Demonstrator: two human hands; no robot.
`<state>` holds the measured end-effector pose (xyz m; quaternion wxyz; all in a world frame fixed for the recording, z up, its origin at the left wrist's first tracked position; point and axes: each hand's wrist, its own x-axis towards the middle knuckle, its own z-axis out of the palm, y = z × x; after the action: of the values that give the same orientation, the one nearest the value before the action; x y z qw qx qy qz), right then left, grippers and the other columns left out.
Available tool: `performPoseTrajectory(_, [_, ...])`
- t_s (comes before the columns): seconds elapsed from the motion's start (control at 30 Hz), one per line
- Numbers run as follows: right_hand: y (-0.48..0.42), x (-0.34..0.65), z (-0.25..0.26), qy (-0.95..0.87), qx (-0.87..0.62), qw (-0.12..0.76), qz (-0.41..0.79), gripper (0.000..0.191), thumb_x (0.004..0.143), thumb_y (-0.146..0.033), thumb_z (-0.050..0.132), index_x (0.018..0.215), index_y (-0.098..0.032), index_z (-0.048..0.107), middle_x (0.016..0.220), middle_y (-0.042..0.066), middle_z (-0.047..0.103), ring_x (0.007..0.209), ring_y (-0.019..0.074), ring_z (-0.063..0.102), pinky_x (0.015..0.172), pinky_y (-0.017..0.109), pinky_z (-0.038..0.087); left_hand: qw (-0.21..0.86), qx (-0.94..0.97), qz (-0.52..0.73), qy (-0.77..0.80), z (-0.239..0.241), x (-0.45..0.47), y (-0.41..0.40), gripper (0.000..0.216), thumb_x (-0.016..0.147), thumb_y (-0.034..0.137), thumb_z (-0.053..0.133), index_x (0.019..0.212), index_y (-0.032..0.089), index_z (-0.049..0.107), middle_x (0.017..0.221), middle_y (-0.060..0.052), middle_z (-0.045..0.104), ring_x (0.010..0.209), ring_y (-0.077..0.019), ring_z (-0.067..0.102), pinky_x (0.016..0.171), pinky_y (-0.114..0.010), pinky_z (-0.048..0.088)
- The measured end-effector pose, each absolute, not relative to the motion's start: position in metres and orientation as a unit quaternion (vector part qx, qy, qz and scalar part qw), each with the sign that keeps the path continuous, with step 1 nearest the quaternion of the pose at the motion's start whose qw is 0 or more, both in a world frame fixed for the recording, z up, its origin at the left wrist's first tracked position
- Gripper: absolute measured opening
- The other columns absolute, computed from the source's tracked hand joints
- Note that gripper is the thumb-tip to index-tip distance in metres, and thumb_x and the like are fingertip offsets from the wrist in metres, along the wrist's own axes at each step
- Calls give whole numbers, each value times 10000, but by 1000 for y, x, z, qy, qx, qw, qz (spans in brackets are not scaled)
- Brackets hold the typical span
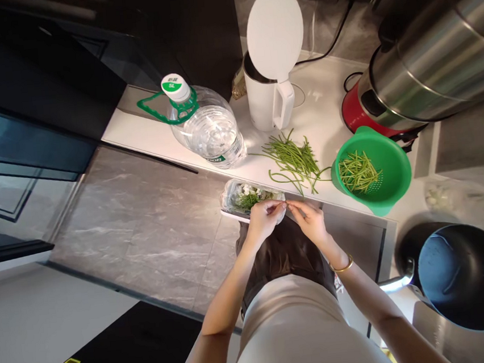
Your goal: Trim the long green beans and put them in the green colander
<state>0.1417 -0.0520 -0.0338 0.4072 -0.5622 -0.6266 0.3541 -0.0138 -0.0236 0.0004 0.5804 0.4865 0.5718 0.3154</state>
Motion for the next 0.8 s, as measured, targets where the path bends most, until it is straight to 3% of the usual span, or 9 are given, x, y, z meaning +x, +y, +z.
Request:
performPoseTrajectory(0.17, [-53,146,-30,-668,-522,393,355,258,858,-199,515,1036,-296,673,1048,15,694,964,192,650,917,357,508,618,477,302,547,-3,-21,-21,217,715,339,642,759,139,713,685,-29,687,581,-131,574,550,-220,424])
performPoseTrajectory(0.27, [-53,143,-26,-644,-532,403,374,213,845,-222,542,980,-292,692,970,18,714,888,192,671,858,346,533,637,456,311,538,-6,-23,-20,199,680,324,670,726,132,698,673,-26,672,587,-127,570,562,-219,425])
performPoseTrajectory(0.37, [-53,136,-21,-554,-569,441,417,155,825,-273,585,939,-262,690,844,30,719,759,185,680,762,338,552,650,420,328,542,-9,-22,-20,202,653,323,685,698,127,672,632,-11,633,550,-102,532,532,-206,399])
performPoseTrajectory(0.53, [-46,128,-19,-346,-571,537,516,180,755,-342,665,873,-206,665,812,31,714,632,140,644,674,317,549,693,345,345,530,-18,-30,-24,211,654,334,671,701,130,639,560,27,545,518,-80,481,523,-199,387])
performPoseTrajectory(0.67, [-36,137,-18,-223,-528,602,556,177,705,-288,717,862,-219,671,791,1,698,642,101,616,663,265,529,645,326,363,588,-40,-50,-27,154,657,291,626,667,140,597,581,35,534,510,-75,463,530,-205,385])
performPoseTrajectory(0.8, [-30,152,-15,-174,-512,631,556,211,684,-242,736,888,-226,683,801,-8,683,665,79,606,663,221,527,524,400,319,681,-72,-77,-30,96,678,247,571,686,153,588,610,27,559,560,-102,506,590,-228,413])
